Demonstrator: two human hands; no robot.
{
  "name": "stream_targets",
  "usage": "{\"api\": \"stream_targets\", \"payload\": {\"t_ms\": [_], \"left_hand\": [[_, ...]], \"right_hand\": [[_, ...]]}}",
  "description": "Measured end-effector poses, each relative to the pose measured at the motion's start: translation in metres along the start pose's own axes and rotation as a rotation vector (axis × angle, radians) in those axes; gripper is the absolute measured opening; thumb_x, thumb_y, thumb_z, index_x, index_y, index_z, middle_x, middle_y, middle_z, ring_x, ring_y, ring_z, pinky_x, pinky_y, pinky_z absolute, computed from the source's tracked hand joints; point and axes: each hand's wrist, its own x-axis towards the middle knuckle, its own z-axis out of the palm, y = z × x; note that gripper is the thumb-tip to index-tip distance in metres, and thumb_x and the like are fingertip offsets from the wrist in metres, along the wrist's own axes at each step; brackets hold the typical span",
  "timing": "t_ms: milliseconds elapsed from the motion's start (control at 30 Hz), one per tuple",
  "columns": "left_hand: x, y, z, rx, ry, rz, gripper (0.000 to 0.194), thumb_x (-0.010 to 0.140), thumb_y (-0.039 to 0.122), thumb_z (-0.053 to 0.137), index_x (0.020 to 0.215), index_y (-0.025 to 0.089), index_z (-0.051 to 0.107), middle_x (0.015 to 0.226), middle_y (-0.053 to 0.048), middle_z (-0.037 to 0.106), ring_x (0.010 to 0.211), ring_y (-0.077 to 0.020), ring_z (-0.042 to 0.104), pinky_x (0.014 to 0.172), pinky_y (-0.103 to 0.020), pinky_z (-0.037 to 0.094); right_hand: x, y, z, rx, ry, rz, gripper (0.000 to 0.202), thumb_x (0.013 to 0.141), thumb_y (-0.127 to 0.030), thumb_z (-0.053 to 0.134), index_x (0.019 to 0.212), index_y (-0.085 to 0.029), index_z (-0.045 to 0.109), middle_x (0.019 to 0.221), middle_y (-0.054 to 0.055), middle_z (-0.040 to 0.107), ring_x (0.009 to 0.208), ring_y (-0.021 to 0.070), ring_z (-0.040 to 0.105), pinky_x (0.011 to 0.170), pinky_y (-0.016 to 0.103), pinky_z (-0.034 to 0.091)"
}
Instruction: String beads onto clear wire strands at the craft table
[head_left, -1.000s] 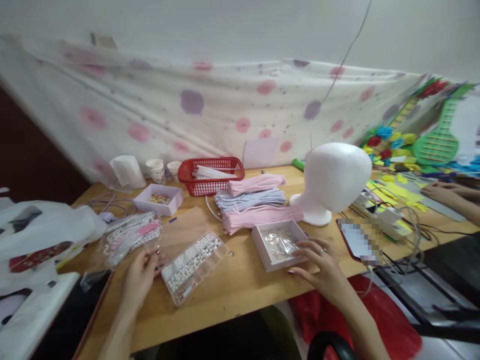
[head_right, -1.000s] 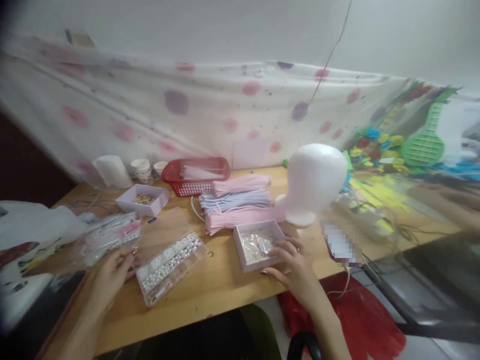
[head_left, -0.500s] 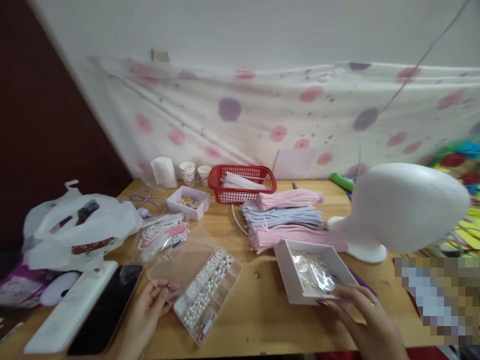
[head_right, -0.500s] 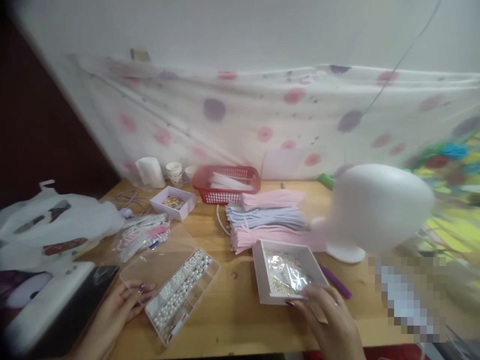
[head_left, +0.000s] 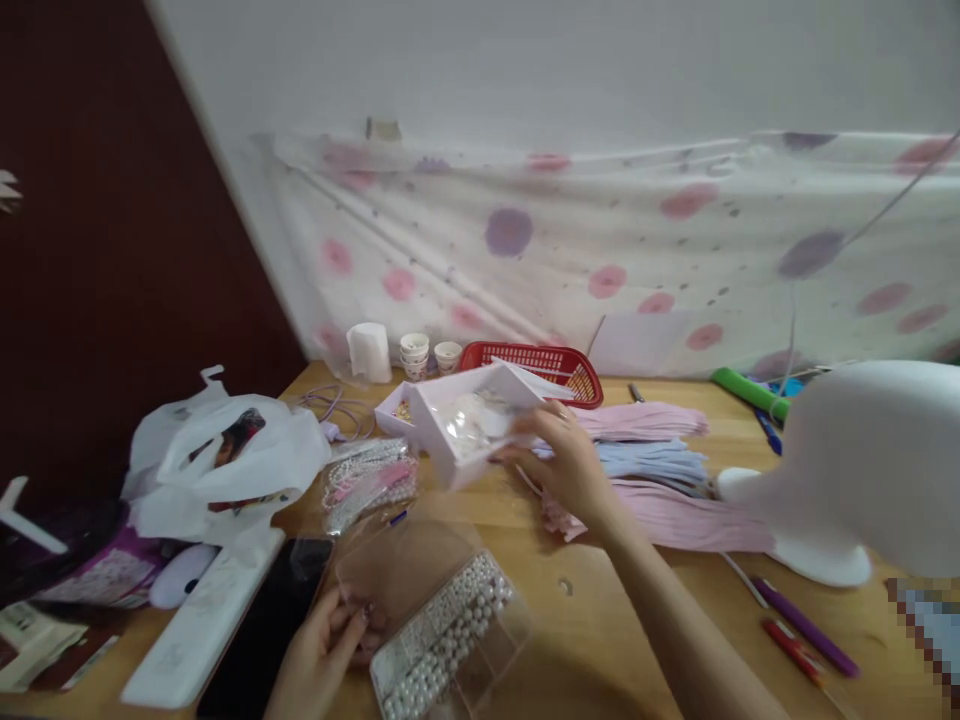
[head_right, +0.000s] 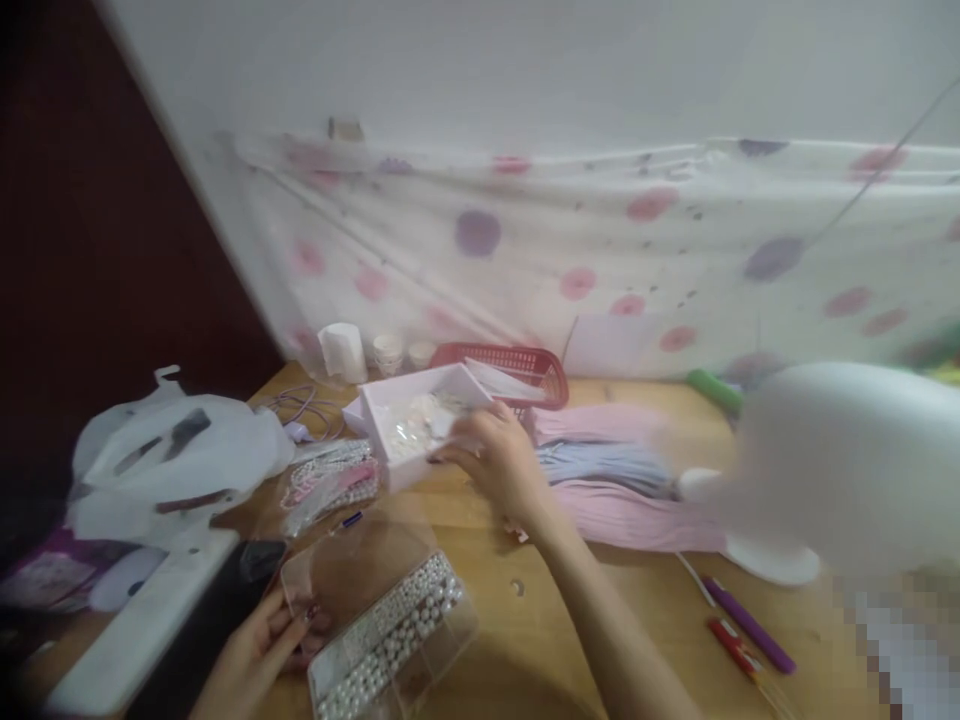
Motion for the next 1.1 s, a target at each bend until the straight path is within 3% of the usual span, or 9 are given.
{"api": "stream_targets", "payload": {"t_ms": [100, 200, 300, 433, 633, 733, 867, 1000, 1100], "left_hand": [[0.002, -0.009, -0.001, 0.031, -0.033, 0.038, 0.057, 0.054, 0.061, 0.075, 0.090, 0.020, 0.058, 0.071, -0.004, 0.071, 0.061, -0.0208, 0.066, 0.058, -0.030, 0.053], [0.001, -0.014, -0.001, 0.044, -0.043, 0.083, 0.054, 0.059, 0.063, 0.072, 0.089, 0.020, 0.058, 0.072, -0.004, 0.071, 0.062, -0.0203, 0.066, 0.059, -0.029, 0.052], [0.001, -0.017, 0.000, 0.031, -0.053, 0.127, 0.053, 0.063, 0.064, 0.068, 0.091, 0.020, 0.058, 0.073, -0.004, 0.070, 0.063, -0.0199, 0.065, 0.061, -0.029, 0.052], [0.001, -0.020, 0.000, 0.051, -0.040, 0.135, 0.051, 0.066, 0.063, 0.066, 0.092, 0.020, 0.058, 0.073, -0.005, 0.071, 0.063, -0.0201, 0.065, 0.059, -0.029, 0.051], [-0.002, 0.000, 0.003, 0.071, -0.012, 0.151, 0.047, 0.065, 0.057, 0.067, 0.090, 0.018, 0.057, 0.075, -0.006, 0.071, 0.063, -0.0195, 0.065, 0.060, -0.030, 0.052], [0.001, 0.013, 0.007, 0.092, -0.044, 0.161, 0.040, 0.068, 0.053, 0.065, 0.085, 0.019, 0.055, 0.075, -0.006, 0.071, 0.065, -0.0191, 0.065, 0.060, -0.030, 0.053], [0.011, 0.025, 0.016, 0.098, -0.072, 0.191, 0.034, 0.073, 0.047, 0.063, 0.089, 0.019, 0.053, 0.083, -0.006, 0.071, 0.073, -0.0200, 0.068, 0.065, -0.032, 0.056], [0.019, 0.026, 0.025, 0.143, -0.088, 0.321, 0.030, 0.078, 0.041, 0.059, 0.097, 0.018, 0.056, 0.105, -0.012, 0.070, 0.093, -0.0246, 0.069, 0.081, -0.039, 0.056], [0.015, 0.022, 0.029, 0.222, -0.036, 0.466, 0.034, 0.080, 0.037, 0.059, 0.107, 0.018, 0.060, 0.117, -0.014, 0.067, 0.112, -0.0259, 0.063, 0.100, -0.041, 0.047]], "right_hand": [[0.060, 0.010, 0.064, 0.035, -0.109, -0.035, 0.016, 0.084, -0.033, 0.069, 0.086, -0.018, 0.064, 0.088, 0.006, 0.068, 0.090, 0.0198, 0.058, 0.080, 0.030, 0.047], [0.092, 0.018, 0.118, 0.002, -0.200, -0.048, 0.019, 0.083, -0.032, 0.070, 0.092, -0.016, 0.064, 0.093, 0.006, 0.069, 0.097, 0.0207, 0.058, 0.086, 0.030, 0.045], [0.096, 0.028, 0.153, -0.024, -0.229, -0.032, 0.017, 0.085, -0.030, 0.068, 0.092, -0.015, 0.065, 0.093, 0.008, 0.069, 0.097, 0.0233, 0.059, 0.084, 0.033, 0.045], [0.084, 0.036, 0.170, -0.067, -0.264, 0.026, 0.015, 0.087, -0.028, 0.065, 0.093, -0.015, 0.064, 0.094, 0.010, 0.069, 0.097, 0.0265, 0.059, 0.084, 0.041, 0.045], [0.074, 0.026, 0.150, -0.085, -0.294, 0.022, 0.023, 0.089, -0.030, 0.061, 0.107, -0.015, 0.061, 0.112, 0.015, 0.064, 0.113, 0.0309, 0.050, 0.100, 0.052, 0.034], [0.054, 0.014, 0.121, -0.061, -0.306, -0.005, 0.027, 0.091, -0.029, 0.057, 0.114, -0.014, 0.056, 0.115, 0.016, 0.062, 0.113, 0.0291, 0.050, 0.100, 0.047, 0.037], [0.003, 0.004, 0.073, 0.002, -0.308, -0.029, 0.028, 0.094, -0.028, 0.050, 0.119, -0.016, 0.051, 0.117, 0.015, 0.059, 0.113, 0.0276, 0.051, 0.095, 0.044, 0.043], [-0.050, 0.006, 0.043, 0.033, -0.357, 0.205, 0.033, 0.096, -0.035, 0.047, 0.122, -0.016, 0.047, 0.115, 0.016, 0.059, 0.111, 0.0283, 0.056, 0.091, 0.046, 0.046], [-0.080, 0.008, 0.030, 0.112, -0.396, 0.361, 0.034, 0.097, -0.037, 0.041, 0.123, -0.016, 0.045, 0.117, 0.016, 0.059, 0.110, 0.0267, 0.058, 0.091, 0.046, 0.048]]}}
